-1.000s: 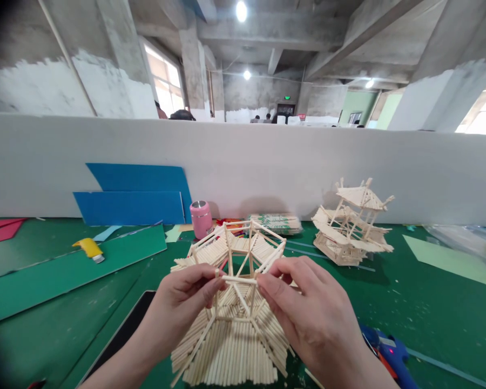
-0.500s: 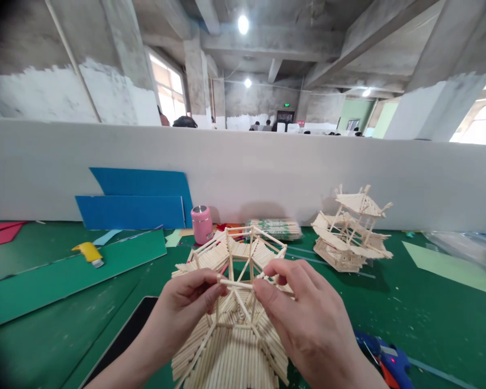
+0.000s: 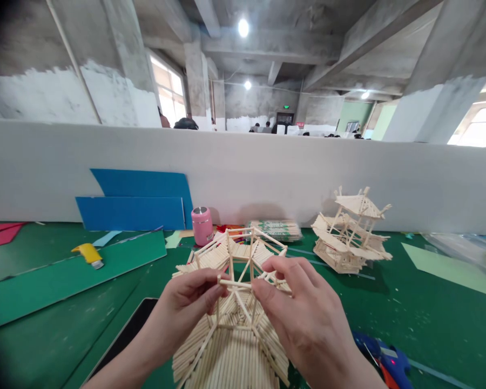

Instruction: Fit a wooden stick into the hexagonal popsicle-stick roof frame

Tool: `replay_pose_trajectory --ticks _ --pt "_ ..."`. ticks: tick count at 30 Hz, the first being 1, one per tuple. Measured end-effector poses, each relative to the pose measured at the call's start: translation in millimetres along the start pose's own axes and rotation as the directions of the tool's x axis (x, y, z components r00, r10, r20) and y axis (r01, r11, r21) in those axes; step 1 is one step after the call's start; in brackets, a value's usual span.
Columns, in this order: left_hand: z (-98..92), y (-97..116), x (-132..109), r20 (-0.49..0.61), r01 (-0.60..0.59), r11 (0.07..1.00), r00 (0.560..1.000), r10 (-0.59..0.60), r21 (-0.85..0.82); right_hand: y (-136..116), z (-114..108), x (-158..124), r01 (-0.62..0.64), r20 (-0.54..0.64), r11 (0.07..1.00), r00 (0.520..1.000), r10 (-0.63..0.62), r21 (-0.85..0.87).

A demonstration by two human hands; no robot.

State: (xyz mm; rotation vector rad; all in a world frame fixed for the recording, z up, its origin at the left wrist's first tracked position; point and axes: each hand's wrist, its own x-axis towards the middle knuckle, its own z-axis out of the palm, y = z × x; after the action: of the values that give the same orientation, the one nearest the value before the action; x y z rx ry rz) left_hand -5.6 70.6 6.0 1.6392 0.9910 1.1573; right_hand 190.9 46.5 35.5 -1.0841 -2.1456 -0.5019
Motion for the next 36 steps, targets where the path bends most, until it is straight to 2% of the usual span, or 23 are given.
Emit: replay_pose_trajectory --ticks 13,17,28,36 --pt "-1.4 5 4 0.067 0.031 0.996 0.997 -0.025 -0.088 -2 -1 3 0.024 -0.001 1.0 1.0 -0.024 0.019" --pt "-3.0 9 4 0.098 0.088 0.985 0.992 -0.073 -0.149 -3 -2 3 0.006 -0.014 1.0 1.0 -0.006 0.003" --pt "-6.3 7 7 0.128 0.127 0.98 0.986 -0.108 -0.152 -4 0 5 -0.013 -0.002 1.0 1.0 0.013 0.007" --pt "-6.7 4 8 0.135 0.113 0.982 0.986 -0.093 -0.148 8 -5 -14 -0.038 -0.053 0.999 0.998 0.039 0.02"
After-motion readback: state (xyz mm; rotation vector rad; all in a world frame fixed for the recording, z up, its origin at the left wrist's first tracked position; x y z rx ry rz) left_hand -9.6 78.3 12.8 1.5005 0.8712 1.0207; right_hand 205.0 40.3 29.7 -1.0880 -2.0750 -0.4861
